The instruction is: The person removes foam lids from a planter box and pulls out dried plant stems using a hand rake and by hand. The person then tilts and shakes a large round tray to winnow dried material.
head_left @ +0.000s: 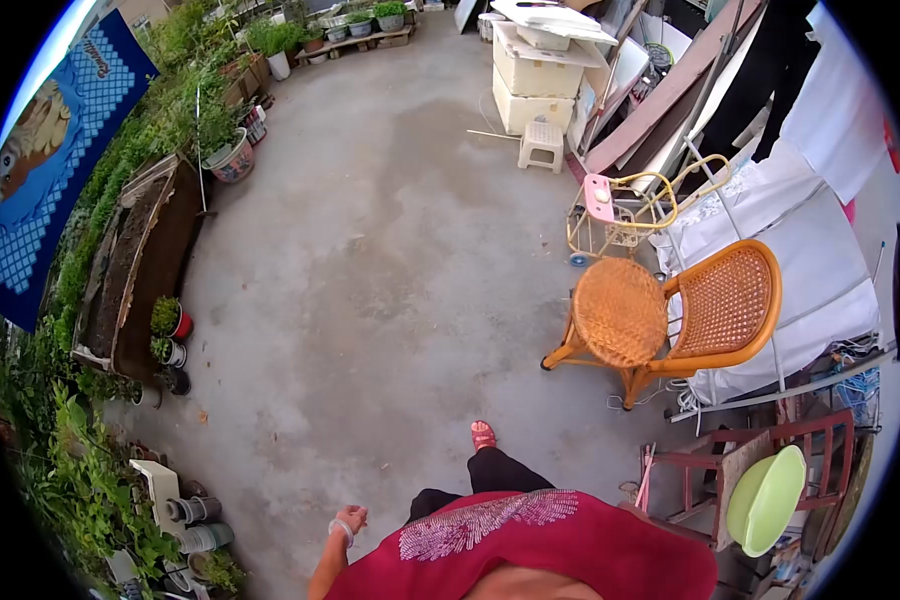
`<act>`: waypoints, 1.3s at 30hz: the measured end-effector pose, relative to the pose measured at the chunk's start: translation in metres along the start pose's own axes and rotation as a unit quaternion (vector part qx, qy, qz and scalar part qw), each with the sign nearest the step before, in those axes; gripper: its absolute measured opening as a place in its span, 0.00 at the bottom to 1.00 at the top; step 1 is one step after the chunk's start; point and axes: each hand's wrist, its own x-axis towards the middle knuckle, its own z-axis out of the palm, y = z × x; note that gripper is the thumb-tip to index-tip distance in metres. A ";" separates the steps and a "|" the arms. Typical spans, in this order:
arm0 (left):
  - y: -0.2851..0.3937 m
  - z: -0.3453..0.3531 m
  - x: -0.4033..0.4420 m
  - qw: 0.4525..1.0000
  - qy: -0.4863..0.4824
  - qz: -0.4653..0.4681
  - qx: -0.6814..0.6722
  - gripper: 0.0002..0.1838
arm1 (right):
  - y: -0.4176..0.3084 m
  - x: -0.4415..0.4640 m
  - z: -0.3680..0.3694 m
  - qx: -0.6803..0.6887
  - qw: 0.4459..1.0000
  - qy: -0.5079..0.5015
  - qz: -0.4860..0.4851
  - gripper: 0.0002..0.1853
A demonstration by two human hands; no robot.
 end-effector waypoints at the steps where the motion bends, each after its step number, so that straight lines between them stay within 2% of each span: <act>1: 0.002 0.003 0.006 0.999 -0.019 -0.034 0.004 0.23 | -0.032 0.009 -0.035 -0.019 1.000 0.021 -0.007 0.15; 3: 0.059 0.002 -0.027 0.997 0.002 -0.067 0.041 0.20 | -0.086 0.039 -0.122 -0.105 0.972 0.125 -0.172 0.15; 4: 0.080 0.002 -0.038 0.995 0.031 -0.093 0.031 0.20 | -0.140 0.033 -0.166 -0.068 0.959 0.208 -0.178 0.15; 6: 0.109 -0.001 -0.002 0.990 0.048 -0.126 0.032 0.20 | -0.224 0.002 -0.246 0.012 0.872 0.364 -0.329 0.14; 10: 0.184 -0.019 0.084 0.986 0.050 -0.149 0.056 0.20 | -0.385 -0.040 -0.378 0.020 0.815 0.409 -0.411 0.15; 12: 0.221 -0.034 0.120 0.986 0.039 -0.139 0.085 0.20 | -0.438 -0.052 -0.413 0.091 0.800 0.408 -0.430 0.16; 14: 0.259 -0.061 0.155 0.985 0.030 -0.127 0.117 0.20 | -0.470 -0.090 -0.429 0.156 0.797 0.418 -0.407 0.16; 15: 0.278 -0.077 0.174 0.983 0.033 -0.117 0.134 0.20 | -0.484 -0.089 -0.450 0.152 0.816 0.412 -0.377 0.16; 17: 0.326 -0.123 0.214 0.982 0.051 -0.068 0.166 0.20 | -0.482 -0.073 -0.423 0.145 0.874 0.354 -0.301 0.15; 18: 0.364 -0.145 0.243 0.984 0.063 -0.030 0.161 0.20 | -0.480 -0.071 -0.417 0.110 0.890 0.322 -0.302 0.16; 19: 0.389 -0.168 0.302 0.995 0.061 0.023 0.079 0.21 | -0.478 -0.066 -0.409 0.095 0.910 0.286 -0.285 0.16; 20: 0.463 -0.183 0.321 0.993 0.077 0.082 0.038 0.21 | -0.478 -0.061 -0.397 0.090 0.930 0.246 -0.257 0.16; 22: 0.600 -0.203 0.356 0.980 0.082 0.169 0.066 0.20 | -0.478 -0.070 -0.381 0.111 0.962 0.170 -0.185 0.16; 25: 0.741 -0.211 0.425 0.970 0.073 0.232 0.019 0.21 | -0.504 -0.101 -0.393 0.180 0.978 0.088 -0.057 0.16; 27: 0.816 -0.193 0.447 0.966 0.072 0.248 0.026 0.22 | -0.511 -0.076 -0.415 0.180 0.983 0.048 -0.012 0.15; 29: 0.844 -0.167 0.461 0.974 0.059 0.219 0.028 0.22 | -0.509 -0.030 -0.440 0.154 0.988 0.003 0.018 0.13; 30: 0.855 -0.144 0.470 0.979 0.044 0.200 0.022 0.22 | -0.531 -0.026 -0.491 0.178 0.982 -0.050 0.038 0.13; 32: 0.865 -0.123 0.470 0.988 -0.021 0.131 0.075 0.22 | -0.584 -0.065 -0.577 0.176 0.984 -0.018 0.027 0.14; 34: 0.862 -0.094 0.470 0.986 -0.098 0.058 0.123 0.21 | -0.582 0.031 -0.634 0.130 0.960 0.212 -0.131 0.14; 35: 0.851 -0.089 0.476 0.982 -0.120 0.022 0.142 0.21 | -0.626 -0.003 -0.698 0.105 0.923 0.342 -0.145 0.13; 36: 0.867 -0.084 0.463 0.979 -0.106 -0.005 0.176 0.21 | -0.660 -0.047 -0.764 0.126 0.881 0.385 -0.245 0.13; 37: 0.888 -0.079 0.444 0.973 -0.095 -0.034 0.209 0.21 | -0.684 -0.034 -0.809 0.221 0.863 0.368 -0.267 0.15; 38: 0.874 -0.080 0.462 0.964 -0.098 -0.041 0.244 0.21 | -0.719 -0.049 -0.856 0.188 0.859 0.391 -0.270 0.15; 39: 0.824 -0.088 0.506 0.955 -0.108 -0.022 0.277 0.21 | -0.750 -0.063 -0.899 0.188 0.844 0.406 -0.295 0.15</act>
